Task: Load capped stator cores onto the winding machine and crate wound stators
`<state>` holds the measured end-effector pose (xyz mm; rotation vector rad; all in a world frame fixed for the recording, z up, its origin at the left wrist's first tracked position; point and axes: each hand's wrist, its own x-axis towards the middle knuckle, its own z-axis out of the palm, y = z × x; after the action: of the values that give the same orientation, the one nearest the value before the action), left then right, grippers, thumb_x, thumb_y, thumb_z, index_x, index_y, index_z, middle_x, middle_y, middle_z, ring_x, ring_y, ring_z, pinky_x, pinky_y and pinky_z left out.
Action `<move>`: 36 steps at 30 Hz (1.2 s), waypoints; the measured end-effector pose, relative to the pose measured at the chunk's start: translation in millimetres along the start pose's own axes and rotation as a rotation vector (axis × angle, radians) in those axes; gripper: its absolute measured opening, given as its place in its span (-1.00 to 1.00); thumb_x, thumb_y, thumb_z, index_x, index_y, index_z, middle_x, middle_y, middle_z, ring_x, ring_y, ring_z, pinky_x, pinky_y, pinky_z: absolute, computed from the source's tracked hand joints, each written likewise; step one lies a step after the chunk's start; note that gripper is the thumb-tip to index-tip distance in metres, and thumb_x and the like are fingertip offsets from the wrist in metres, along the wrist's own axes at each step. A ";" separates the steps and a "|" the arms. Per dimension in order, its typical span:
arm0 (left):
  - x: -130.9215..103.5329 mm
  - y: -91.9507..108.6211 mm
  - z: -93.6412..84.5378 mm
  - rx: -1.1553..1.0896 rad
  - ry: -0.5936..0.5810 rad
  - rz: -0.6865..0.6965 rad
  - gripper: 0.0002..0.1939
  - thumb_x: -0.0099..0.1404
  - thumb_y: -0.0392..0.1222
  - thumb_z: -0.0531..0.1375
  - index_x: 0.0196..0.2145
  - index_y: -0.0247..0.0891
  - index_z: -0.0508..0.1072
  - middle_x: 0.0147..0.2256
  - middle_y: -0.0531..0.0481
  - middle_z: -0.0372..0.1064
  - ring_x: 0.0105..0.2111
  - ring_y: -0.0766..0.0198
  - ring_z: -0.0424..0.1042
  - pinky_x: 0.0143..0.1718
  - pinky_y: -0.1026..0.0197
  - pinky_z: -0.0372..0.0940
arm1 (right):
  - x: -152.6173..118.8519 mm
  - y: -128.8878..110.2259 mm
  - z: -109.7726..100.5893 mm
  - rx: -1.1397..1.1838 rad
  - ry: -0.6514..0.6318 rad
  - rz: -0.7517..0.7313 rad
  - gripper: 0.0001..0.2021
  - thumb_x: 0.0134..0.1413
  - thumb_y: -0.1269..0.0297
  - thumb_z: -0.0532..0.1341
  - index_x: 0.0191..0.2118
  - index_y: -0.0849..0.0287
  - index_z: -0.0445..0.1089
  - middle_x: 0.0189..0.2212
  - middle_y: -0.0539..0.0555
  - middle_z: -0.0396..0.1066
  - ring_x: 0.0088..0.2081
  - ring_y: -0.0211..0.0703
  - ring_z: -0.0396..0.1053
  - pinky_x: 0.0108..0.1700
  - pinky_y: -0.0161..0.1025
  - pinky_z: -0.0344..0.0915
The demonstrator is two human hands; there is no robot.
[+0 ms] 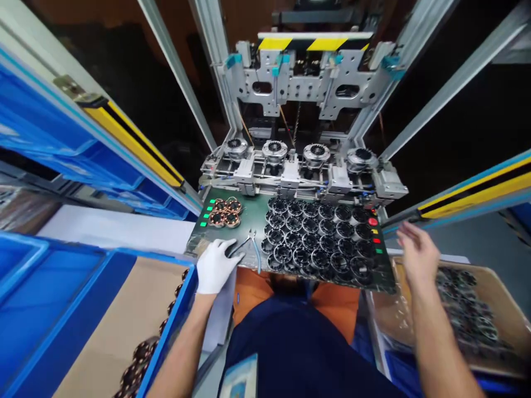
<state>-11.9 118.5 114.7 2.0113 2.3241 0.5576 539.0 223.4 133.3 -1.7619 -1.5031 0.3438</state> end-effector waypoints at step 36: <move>-205.7 119.8 73.8 -0.748 0.090 0.151 -0.74 0.53 -0.15 0.28 0.04 0.21 0.67 -0.02 -0.16 0.66 -0.03 -0.09 0.73 -0.04 -0.21 0.70 | -138.5 95.6 -24.4 -0.290 0.027 -0.042 -0.32 0.54 -0.12 0.07 0.57 0.10 0.28 0.43 0.34 0.46 0.41 0.32 0.47 0.51 0.31 0.41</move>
<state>155.6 -47.6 34.3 1.7925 1.6169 1.3042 586.5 86.3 44.8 -1.9455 -1.6325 0.0821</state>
